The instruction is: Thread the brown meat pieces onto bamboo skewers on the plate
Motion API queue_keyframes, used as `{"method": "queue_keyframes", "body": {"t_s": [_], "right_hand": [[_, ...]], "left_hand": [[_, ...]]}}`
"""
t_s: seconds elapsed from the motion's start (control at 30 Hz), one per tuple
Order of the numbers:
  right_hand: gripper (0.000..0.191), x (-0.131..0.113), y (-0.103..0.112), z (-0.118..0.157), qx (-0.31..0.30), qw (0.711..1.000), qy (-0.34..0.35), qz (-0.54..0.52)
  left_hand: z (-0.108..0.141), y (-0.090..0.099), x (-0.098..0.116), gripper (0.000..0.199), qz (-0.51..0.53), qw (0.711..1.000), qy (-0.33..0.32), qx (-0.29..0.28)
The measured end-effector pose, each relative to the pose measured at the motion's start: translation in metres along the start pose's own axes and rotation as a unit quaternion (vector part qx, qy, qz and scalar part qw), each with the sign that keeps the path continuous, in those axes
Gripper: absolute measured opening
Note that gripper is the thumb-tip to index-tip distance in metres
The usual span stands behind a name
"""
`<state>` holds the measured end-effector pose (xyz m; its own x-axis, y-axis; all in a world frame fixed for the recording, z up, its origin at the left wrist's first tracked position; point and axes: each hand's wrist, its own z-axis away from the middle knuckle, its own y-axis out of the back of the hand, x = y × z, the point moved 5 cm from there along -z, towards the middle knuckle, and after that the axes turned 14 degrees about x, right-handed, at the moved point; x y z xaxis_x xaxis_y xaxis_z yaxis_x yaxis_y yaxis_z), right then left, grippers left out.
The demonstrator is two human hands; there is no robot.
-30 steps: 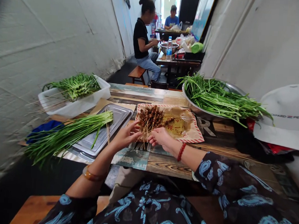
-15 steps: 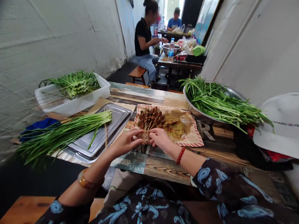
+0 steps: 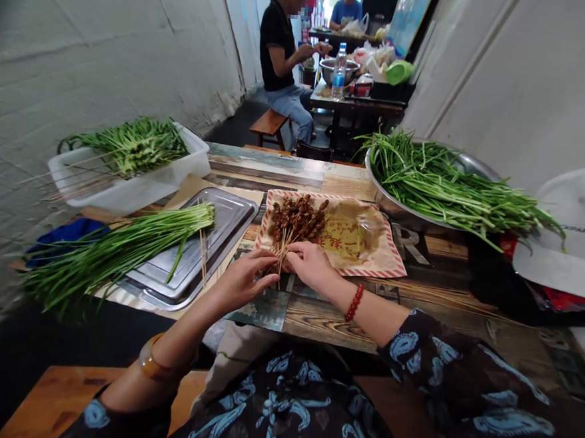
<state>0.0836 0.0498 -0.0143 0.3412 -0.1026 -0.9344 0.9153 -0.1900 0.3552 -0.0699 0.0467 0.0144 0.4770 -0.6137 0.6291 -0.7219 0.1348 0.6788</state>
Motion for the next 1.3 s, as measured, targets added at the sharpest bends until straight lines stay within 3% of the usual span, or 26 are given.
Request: {"method": "queue_keyframes", "body": {"t_s": [0.23, 0.4, 0.67, 0.87, 1.1, 1.3], "right_hand": [[0.033, 0.006, 0.016, 0.003, 0.025, 0.999, -0.037, -0.016], [0.039, 0.009, 0.016, 0.011, 0.012, 0.995, -0.079, -0.066], [0.048, 0.004, 0.011, 0.011, 0.010, 0.993, -0.078, -0.083], [0.031, 0.002, 0.014, 0.007, 0.008, 0.999, 0.033, 0.025], [0.021, 0.009, 0.026, 0.000, 0.010, 0.973, 0.172, 0.152], [0.024, 0.008, 0.029, 0.002, -0.050, 0.938, 0.258, 0.227]], "left_hand": [[-0.004, 0.003, -0.006, 0.024, -0.003, 1.000, 0.008, 0.030], [-0.006, 0.011, -0.017, 0.031, 0.017, 0.996, 0.044, 0.073], [-0.007, 0.001, -0.002, 0.028, 0.015, 0.999, 0.007, 0.036], [-0.001, -0.008, 0.010, 0.021, 0.016, 1.000, -0.023, 0.015], [0.004, -0.004, 0.004, 0.025, 0.052, 0.998, 0.008, 0.026], [0.007, 0.021, -0.012, 0.026, 0.068, 0.987, 0.073, 0.125]]}}
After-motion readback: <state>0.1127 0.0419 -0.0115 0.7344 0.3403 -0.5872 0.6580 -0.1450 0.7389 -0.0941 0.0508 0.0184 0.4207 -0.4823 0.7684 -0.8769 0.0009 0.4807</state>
